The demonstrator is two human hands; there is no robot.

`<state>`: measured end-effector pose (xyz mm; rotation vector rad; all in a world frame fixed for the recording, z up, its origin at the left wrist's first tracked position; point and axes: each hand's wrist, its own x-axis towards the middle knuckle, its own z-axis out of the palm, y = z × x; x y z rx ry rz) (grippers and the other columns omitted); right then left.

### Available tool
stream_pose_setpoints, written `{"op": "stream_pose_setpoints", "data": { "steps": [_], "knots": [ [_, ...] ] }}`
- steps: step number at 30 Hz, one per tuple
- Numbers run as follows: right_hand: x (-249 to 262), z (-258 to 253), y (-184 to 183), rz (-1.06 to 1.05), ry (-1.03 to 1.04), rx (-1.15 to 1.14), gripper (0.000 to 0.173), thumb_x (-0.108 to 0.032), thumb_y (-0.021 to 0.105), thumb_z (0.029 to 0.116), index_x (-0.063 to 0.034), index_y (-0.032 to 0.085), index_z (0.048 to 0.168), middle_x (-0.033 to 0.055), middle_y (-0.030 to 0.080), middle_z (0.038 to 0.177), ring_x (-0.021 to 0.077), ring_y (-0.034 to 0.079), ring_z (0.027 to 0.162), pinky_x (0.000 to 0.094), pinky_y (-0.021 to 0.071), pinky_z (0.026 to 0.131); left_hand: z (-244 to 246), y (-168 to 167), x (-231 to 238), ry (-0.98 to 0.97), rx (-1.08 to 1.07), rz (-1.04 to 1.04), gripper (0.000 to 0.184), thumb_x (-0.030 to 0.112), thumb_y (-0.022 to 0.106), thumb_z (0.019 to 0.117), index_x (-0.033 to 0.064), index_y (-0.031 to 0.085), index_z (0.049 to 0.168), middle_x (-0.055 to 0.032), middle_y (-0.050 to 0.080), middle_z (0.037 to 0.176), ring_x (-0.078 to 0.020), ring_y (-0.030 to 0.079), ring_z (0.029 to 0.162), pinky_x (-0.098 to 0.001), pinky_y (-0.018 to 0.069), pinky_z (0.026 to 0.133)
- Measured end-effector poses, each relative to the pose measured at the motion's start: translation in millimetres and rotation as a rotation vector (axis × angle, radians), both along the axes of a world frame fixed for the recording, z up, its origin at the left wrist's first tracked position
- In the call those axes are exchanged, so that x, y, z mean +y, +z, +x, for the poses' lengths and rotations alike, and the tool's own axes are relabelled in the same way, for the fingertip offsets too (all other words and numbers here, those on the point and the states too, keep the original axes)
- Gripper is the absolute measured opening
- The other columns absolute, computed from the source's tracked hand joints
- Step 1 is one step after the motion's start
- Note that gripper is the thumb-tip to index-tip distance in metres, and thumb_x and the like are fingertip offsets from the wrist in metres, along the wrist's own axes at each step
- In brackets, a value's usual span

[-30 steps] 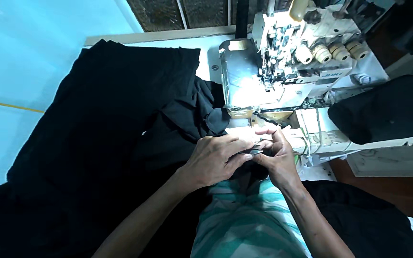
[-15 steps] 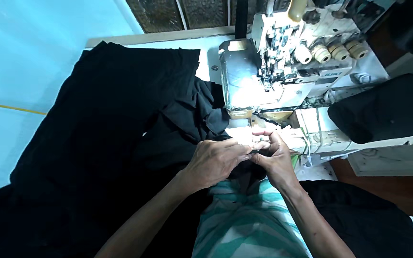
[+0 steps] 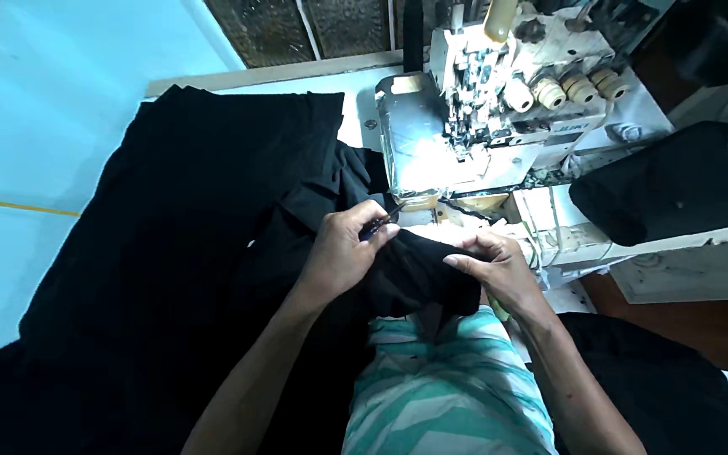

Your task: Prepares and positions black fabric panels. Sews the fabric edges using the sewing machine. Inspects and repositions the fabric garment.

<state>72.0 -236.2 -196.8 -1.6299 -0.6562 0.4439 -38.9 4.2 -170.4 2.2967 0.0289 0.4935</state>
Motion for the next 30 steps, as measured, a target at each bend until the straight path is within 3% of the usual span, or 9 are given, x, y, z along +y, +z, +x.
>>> {"op": "stream_pose_setpoints", "data": {
  "steps": [3,6,13,15,18,20,24,27,30],
  "knots": [
    [-12,16,-8,-0.065,-0.016,-0.056,0.003,-0.009,0.077,0.0872,-0.0091,0.074,0.09,-0.0065,0.069,0.079,-0.0016,0.062,0.072,0.0182,0.0539,0.069,-1,-6,3,0.064,0.025,0.041,0.011,0.018,0.064,0.0991,0.0089,0.067,0.094,0.0047,0.06,0.078,0.0011,0.053,0.066,-0.0156,0.0444,0.061],
    [-18,26,-11,0.0,-0.029,0.003,0.012,-0.001,0.076,0.0847,-0.0091,0.071,0.09,-0.0057,0.069,0.083,0.0002,0.064,0.075,0.0191,0.0559,0.071,-1,6,-18,0.15,0.103,0.012,0.008,0.012,0.067,0.0976,0.0063,0.066,0.092,-0.0012,0.061,0.076,-0.0047,0.054,0.064,-0.0211,0.0433,0.06],
    [-19,37,-13,-0.007,-0.004,0.13,0.04,0.002,0.081,0.0764,-0.0165,0.047,0.067,-0.0066,0.049,0.064,0.0015,0.047,0.058,0.0168,0.0418,0.055,1,-4,-18,0.152,0.153,-0.033,0.009,0.01,0.067,0.0969,0.0053,0.066,0.09,-0.0015,0.061,0.076,-0.0054,0.054,0.065,-0.0224,0.0434,0.062],
    [-17,36,-15,0.046,0.003,0.139,0.039,0.005,0.078,0.0769,-0.0171,0.049,0.063,-0.0074,0.055,0.07,0.0004,0.051,0.064,0.0163,0.0447,0.059,5,-10,-15,0.161,0.17,-0.079,0.009,0.009,0.067,0.0962,0.0034,0.066,0.089,-0.001,0.059,0.075,-0.0041,0.053,0.067,-0.0219,0.0429,0.065],
    [-13,34,-17,0.13,0.006,0.204,0.028,0.01,0.07,0.0818,-0.0136,0.062,0.069,-0.0045,0.072,0.088,0.0015,0.066,0.08,0.0193,0.0553,0.072,6,-13,-16,0.171,0.186,-0.112,0.009,0.009,0.068,0.096,0.0034,0.066,0.09,-0.0006,0.058,0.074,-0.0036,0.052,0.066,-0.0212,0.0428,0.064],
    [-4,29,-17,0.152,-0.039,0.27,0.029,0.01,0.063,0.0877,-0.0136,0.053,0.074,-0.005,0.06,0.073,0.0021,0.055,0.065,0.0189,0.0492,0.061,3,-13,-17,0.173,0.185,-0.115,0.009,0.01,0.068,0.0968,0.0044,0.065,0.09,-0.0017,0.059,0.074,-0.0055,0.052,0.065,-0.0229,0.0423,0.062],
    [9,17,-19,0.134,-0.008,0.324,0.029,-0.001,0.042,0.103,-0.0077,0.06,0.125,-0.0026,0.068,0.104,0.0024,0.064,0.09,0.0238,0.0551,0.079,0,-13,-19,0.173,0.179,-0.128,0.008,0.009,0.068,0.0968,0.0052,0.065,0.091,-0.0014,0.059,0.073,-0.0046,0.052,0.063,-0.0213,0.0424,0.06],
    [21,7,-17,0.165,-0.047,0.346,0.027,-0.012,0.04,0.1092,-0.0071,0.067,0.113,-0.003,0.068,0.099,0.0026,0.063,0.089,0.0228,0.0542,0.08,-1,-14,-20,0.173,0.162,-0.15,0.009,0.01,0.068,0.0969,0.006,0.064,0.089,0.0002,0.058,0.072,-0.0023,0.051,0.062,-0.0178,0.0412,0.059],
    [25,3,-15,0.139,-0.044,0.339,0.007,-0.013,0.058,0.0997,-0.0126,0.065,0.099,-0.0041,0.064,0.089,0.0031,0.061,0.08,0.0219,0.0531,0.073,-2,-15,-19,0.162,0.153,-0.147,0.01,0.01,0.067,0.0973,0.0058,0.064,0.089,-0.0003,0.058,0.074,-0.0033,0.052,0.064,-0.0187,0.0414,0.06]
  ]
}}
